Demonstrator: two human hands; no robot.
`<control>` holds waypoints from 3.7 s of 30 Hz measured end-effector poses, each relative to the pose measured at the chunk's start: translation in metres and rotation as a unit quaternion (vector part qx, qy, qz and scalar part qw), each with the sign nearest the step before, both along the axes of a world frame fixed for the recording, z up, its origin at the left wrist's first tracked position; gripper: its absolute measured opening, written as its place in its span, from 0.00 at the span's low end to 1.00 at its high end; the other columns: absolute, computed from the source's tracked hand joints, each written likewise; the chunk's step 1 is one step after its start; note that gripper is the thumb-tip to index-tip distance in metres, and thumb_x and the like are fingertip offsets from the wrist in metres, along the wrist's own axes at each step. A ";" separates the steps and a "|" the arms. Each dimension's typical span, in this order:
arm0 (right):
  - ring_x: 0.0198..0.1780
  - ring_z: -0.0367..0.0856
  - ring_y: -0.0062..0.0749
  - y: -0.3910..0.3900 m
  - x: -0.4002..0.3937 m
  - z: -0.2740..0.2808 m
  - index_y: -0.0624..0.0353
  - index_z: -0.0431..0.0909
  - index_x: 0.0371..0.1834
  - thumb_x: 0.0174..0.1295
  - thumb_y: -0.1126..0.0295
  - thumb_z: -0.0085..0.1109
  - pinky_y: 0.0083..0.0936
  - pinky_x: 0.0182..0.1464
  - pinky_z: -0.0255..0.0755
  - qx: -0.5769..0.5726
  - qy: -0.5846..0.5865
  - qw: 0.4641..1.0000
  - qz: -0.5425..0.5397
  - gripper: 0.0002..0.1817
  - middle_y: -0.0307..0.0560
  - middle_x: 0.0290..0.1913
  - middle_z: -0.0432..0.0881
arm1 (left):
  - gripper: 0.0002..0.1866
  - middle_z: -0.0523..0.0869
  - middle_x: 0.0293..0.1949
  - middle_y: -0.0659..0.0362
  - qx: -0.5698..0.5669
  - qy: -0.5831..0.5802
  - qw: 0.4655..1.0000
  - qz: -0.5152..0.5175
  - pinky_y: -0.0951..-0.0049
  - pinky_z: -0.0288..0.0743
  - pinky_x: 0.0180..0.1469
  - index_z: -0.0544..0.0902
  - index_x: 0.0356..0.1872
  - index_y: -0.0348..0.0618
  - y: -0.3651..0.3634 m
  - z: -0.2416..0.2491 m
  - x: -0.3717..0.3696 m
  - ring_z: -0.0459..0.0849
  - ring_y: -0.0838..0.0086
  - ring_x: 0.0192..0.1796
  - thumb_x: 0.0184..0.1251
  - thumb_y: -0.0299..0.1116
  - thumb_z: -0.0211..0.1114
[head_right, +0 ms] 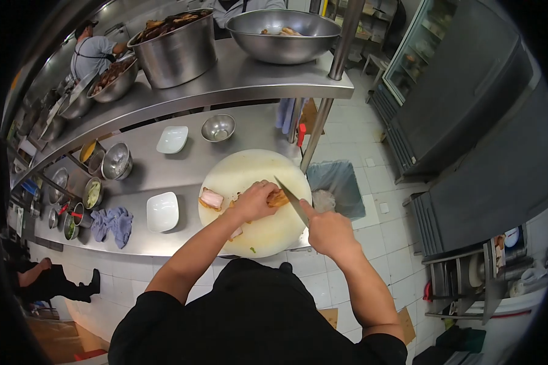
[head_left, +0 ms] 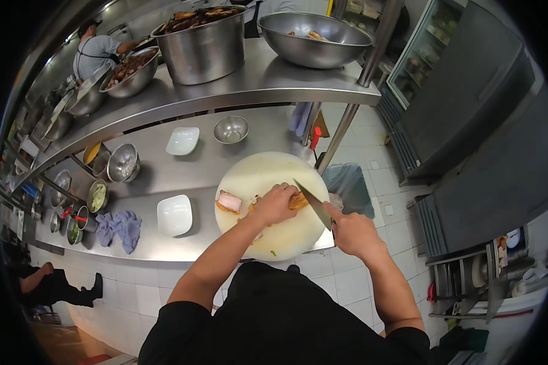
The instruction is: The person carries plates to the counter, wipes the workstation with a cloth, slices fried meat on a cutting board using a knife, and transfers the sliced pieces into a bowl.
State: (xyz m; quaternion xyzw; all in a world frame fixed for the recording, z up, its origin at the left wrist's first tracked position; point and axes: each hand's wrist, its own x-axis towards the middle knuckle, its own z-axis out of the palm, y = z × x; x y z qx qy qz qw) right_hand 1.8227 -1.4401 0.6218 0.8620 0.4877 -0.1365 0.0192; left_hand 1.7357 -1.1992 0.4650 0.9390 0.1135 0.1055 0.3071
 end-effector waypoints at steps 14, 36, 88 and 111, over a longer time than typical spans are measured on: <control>0.45 0.91 0.57 0.064 0.012 -0.026 0.49 0.59 0.86 0.65 0.73 0.54 0.50 0.49 0.84 -0.064 0.009 0.997 0.048 0.42 0.62 0.41 0.90 | 0.25 0.87 0.50 0.50 -0.032 -0.016 0.999 0.010 0.55 0.79 0.61 0.84 0.53 0.41 0.004 0.003 0.001 0.85 0.51 0.58 0.52 0.35 0.77; 0.48 0.91 0.60 0.077 -0.005 0.011 0.45 0.60 0.87 0.65 0.74 0.52 0.54 0.53 0.83 -0.116 0.019 0.990 0.073 0.42 0.66 0.45 0.89 | 0.19 0.89 0.46 0.53 0.005 0.009 0.999 0.034 0.55 0.78 0.56 0.86 0.43 0.44 0.009 0.013 -0.022 0.88 0.53 0.51 0.50 0.37 0.77; 0.38 0.91 0.57 0.037 -0.038 -0.033 0.49 0.54 0.88 0.62 0.75 0.57 0.51 0.43 0.84 -0.079 0.026 0.992 0.092 0.47 0.61 0.37 0.90 | 0.26 0.88 0.49 0.50 0.009 0.014 0.999 0.037 0.52 0.81 0.55 0.85 0.49 0.43 -0.017 0.006 -0.069 0.86 0.51 0.54 0.47 0.41 0.79; 0.40 0.91 0.59 0.046 -0.058 0.042 0.49 0.56 0.88 0.62 0.77 0.55 0.52 0.46 0.84 -0.162 0.021 0.982 0.097 0.46 0.61 0.36 0.90 | 0.24 0.89 0.49 0.54 0.078 0.012 0.991 0.106 0.37 0.47 0.84 0.87 0.46 0.48 -0.017 0.019 -0.093 0.83 0.55 0.60 0.48 0.47 0.79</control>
